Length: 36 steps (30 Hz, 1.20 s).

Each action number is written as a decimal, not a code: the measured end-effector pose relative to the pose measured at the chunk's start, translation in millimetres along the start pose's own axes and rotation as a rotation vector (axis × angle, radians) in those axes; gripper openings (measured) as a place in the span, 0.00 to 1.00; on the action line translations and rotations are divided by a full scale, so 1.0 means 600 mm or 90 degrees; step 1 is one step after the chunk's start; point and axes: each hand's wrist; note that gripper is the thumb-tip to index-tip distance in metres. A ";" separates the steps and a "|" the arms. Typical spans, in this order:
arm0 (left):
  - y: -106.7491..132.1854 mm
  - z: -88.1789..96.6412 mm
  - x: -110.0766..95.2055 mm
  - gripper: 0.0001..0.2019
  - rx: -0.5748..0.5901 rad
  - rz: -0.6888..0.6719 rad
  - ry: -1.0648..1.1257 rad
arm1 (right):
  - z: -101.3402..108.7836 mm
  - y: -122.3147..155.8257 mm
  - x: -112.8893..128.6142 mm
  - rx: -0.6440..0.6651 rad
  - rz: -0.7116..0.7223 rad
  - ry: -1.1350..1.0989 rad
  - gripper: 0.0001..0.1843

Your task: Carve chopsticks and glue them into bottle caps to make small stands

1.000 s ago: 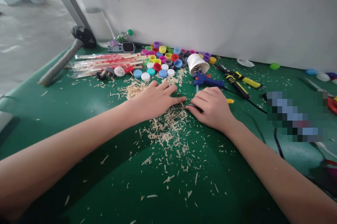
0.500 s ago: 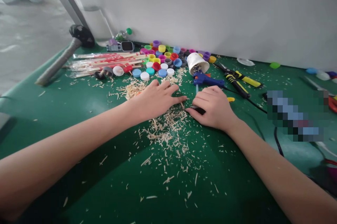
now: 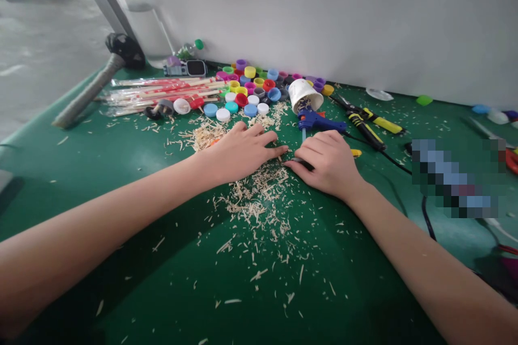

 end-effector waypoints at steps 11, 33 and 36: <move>-0.012 0.001 0.024 0.15 -0.068 0.046 0.147 | -0.001 -0.002 0.002 -0.024 -0.014 -0.030 0.14; -0.012 0.002 0.022 0.18 -0.068 -0.034 0.148 | -0.003 -0.004 0.001 0.012 -0.012 -0.015 0.14; -0.011 0.001 0.022 0.19 -0.066 -0.044 0.142 | -0.003 -0.005 0.002 0.000 -0.021 -0.012 0.13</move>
Point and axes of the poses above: each hand's wrist, its own y-axis away from the middle knuckle, its own z-axis out of the back of the hand, x = y × z, and after that the axes turned 10 degrees about -y, right-handed
